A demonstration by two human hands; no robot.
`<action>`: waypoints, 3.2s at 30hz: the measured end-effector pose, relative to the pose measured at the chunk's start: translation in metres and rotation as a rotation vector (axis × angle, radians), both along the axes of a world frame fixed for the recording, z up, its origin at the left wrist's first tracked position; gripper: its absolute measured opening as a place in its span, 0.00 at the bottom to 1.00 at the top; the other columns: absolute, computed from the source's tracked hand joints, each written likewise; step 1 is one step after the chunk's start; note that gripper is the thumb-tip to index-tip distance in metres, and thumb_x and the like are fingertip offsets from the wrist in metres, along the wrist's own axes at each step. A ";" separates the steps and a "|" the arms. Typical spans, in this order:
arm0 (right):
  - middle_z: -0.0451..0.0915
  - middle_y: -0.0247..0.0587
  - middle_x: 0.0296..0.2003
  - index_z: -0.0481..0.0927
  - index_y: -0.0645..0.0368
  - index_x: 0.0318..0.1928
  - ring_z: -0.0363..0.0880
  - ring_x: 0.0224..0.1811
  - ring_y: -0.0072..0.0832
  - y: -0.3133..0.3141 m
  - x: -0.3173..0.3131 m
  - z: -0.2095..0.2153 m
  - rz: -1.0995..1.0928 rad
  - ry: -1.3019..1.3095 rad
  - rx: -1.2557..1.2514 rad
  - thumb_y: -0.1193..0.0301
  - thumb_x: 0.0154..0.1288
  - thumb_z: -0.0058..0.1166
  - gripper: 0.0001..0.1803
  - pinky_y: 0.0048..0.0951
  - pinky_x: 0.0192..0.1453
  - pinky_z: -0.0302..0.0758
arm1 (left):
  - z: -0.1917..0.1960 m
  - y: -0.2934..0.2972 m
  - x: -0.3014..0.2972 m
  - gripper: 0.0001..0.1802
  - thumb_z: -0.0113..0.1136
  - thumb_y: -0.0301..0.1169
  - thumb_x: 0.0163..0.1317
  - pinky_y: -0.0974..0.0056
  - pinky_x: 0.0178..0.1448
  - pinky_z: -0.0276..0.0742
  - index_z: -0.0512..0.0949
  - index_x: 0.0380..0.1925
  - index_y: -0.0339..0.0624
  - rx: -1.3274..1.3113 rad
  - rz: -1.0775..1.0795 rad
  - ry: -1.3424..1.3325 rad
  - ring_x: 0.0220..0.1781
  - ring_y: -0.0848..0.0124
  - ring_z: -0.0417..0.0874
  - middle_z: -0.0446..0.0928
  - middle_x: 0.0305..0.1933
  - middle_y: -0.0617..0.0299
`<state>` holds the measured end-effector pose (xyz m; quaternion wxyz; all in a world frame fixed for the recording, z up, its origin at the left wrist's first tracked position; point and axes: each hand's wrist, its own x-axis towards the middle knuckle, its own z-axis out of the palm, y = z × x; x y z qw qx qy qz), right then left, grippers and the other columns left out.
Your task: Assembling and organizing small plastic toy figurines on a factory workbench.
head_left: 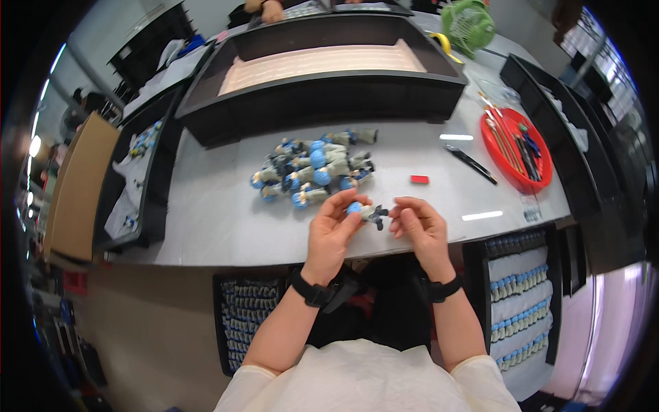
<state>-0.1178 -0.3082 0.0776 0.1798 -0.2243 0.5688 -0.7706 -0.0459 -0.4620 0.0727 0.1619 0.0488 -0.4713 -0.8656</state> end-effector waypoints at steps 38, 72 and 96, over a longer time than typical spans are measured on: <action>0.73 0.45 0.32 0.72 0.57 0.33 0.72 0.38 0.46 0.637 0.096 -0.191 -1.703 0.061 1.387 0.81 0.47 0.54 0.11 0.40 0.41 0.69 | 0.010 0.026 -0.004 0.11 0.49 0.26 0.61 0.63 0.52 0.69 0.70 0.42 0.33 -0.686 0.083 -0.162 0.45 0.65 0.72 0.72 0.42 0.53; 0.73 0.51 0.46 0.68 0.63 0.51 0.69 0.51 0.46 0.613 0.150 -0.131 -1.622 -0.069 1.541 0.73 0.48 0.55 0.26 0.36 0.56 0.65 | 0.011 0.037 -0.007 0.10 0.48 0.27 0.61 0.66 0.45 0.68 0.71 0.38 0.32 -0.743 0.161 -0.180 0.37 0.69 0.71 0.72 0.35 0.57; 0.71 0.67 0.43 0.53 0.70 0.60 0.71 0.48 0.51 0.398 0.088 -0.113 -0.842 -0.420 1.385 0.74 0.49 0.46 0.35 0.36 0.51 0.68 | 0.013 0.017 0.005 0.08 0.49 0.23 0.59 0.67 0.46 0.72 0.73 0.37 0.29 -0.529 0.040 -0.085 0.40 0.68 0.74 0.73 0.38 0.53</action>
